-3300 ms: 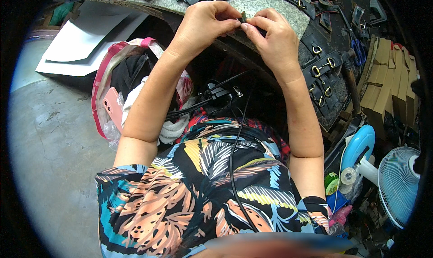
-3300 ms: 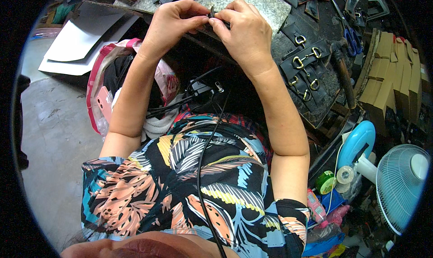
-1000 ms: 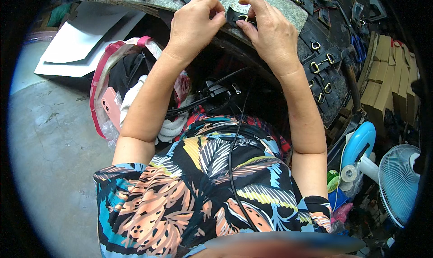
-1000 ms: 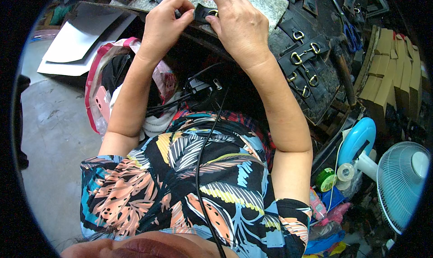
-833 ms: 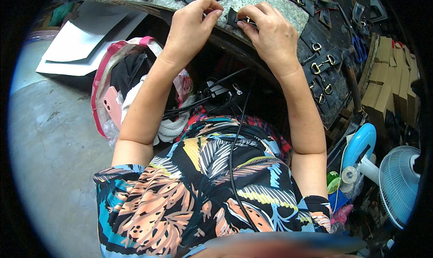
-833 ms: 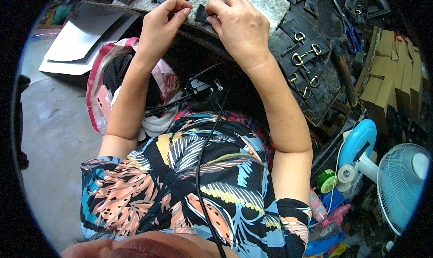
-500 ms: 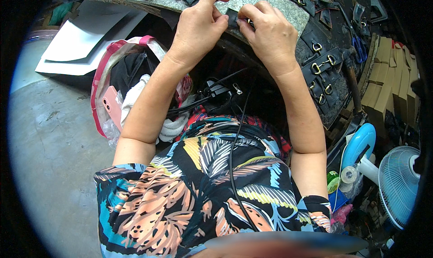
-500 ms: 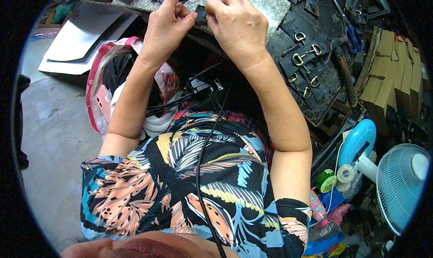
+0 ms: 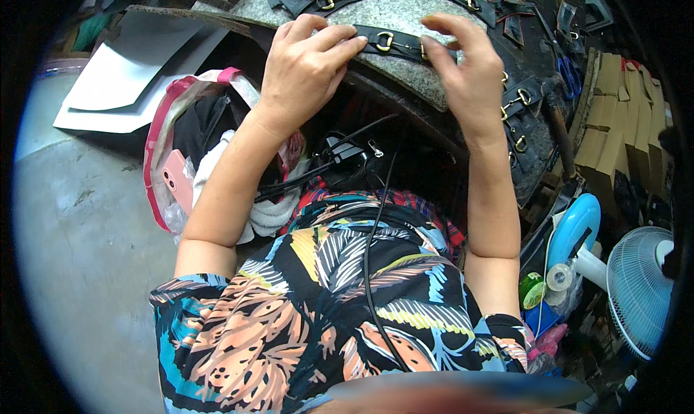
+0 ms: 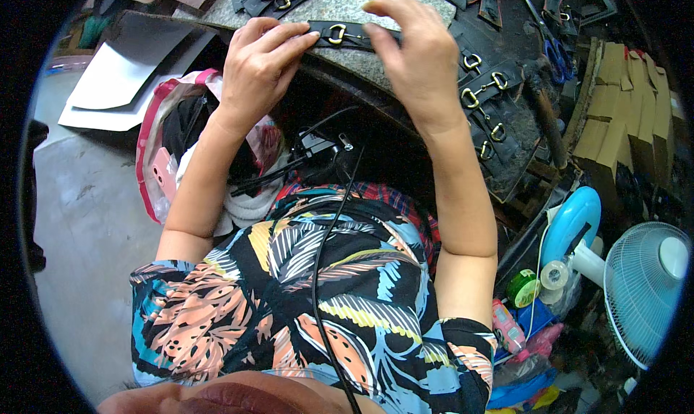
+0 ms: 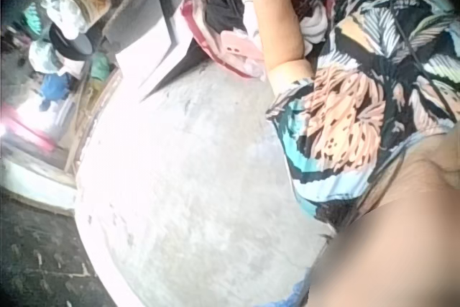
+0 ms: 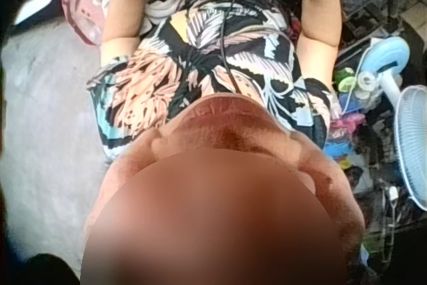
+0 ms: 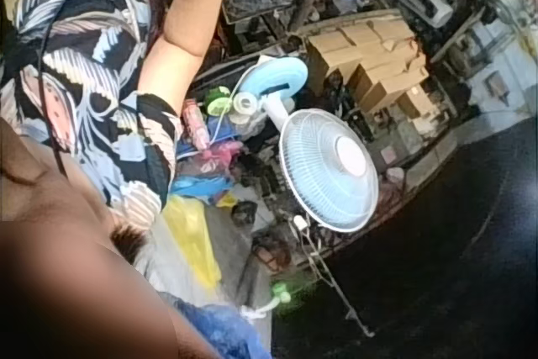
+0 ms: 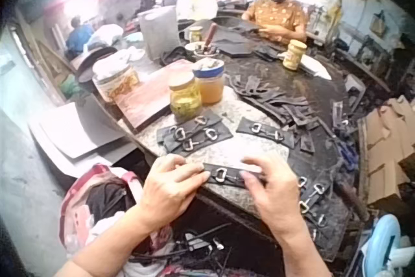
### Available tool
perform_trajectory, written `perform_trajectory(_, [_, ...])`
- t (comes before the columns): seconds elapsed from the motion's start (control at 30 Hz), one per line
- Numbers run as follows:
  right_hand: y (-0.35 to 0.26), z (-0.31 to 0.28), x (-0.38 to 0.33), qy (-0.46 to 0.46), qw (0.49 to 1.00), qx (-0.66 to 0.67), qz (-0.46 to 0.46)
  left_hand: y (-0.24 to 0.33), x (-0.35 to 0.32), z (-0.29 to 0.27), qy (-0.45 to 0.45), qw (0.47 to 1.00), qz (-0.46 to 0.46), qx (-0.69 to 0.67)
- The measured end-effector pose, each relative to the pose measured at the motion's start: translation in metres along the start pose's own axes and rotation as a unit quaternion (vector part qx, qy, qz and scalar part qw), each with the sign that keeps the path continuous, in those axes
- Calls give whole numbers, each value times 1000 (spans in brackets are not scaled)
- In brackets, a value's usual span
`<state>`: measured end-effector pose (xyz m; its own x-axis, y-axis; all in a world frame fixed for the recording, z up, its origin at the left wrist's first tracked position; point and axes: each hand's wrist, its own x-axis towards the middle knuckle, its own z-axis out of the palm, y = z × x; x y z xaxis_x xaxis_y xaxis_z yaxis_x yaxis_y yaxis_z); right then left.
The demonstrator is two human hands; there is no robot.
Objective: The person assembles small black leather straps with brass D-rings at a workbench. They pick up straps, align the metal hardware, and use a hammer to secure the rings. The person repeatedly handles multiple straps, trimming edges with scissors and arranging finished pieces on the table.
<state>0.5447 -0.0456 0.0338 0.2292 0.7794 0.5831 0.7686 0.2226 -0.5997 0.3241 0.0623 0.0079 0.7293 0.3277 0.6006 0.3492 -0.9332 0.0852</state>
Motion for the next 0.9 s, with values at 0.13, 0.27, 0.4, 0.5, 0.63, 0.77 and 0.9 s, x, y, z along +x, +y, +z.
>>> perform_trajectory(0.13, [6, -30, -15, -25, 997, -58, 35, 7, 7, -6, -26, 1000, -5, -5])
perform_trajectory(0.27, [7, -27, -28, -33, 993, -115, -9, 10, 9, -4, -33, 999, -6, 8])
perform_trajectory(0.4, [8, -22, -30, -33, 983, -180, -18, 20, 8, -7, -58, 997, -28, 53])
perform_trajectory(0.5, [12, -31, -25, -52, 995, -50, 69, 21, 13, -5, -39, 998, -40, 19])
perform_trajectory(0.63, [16, -37, -18, -64, 988, -40, 132, 14, 23, 6, 15, 997, -49, -49])
perform_trajectory(0.77, [14, -21, -18, -53, 978, -197, 47, 14, 28, 16, 1, 996, -88, -11])
perform_trajectory(0.9, [15, -18, -21, -72, 968, -232, 62, 18, 29, 18, -8, 993, -116, 5])
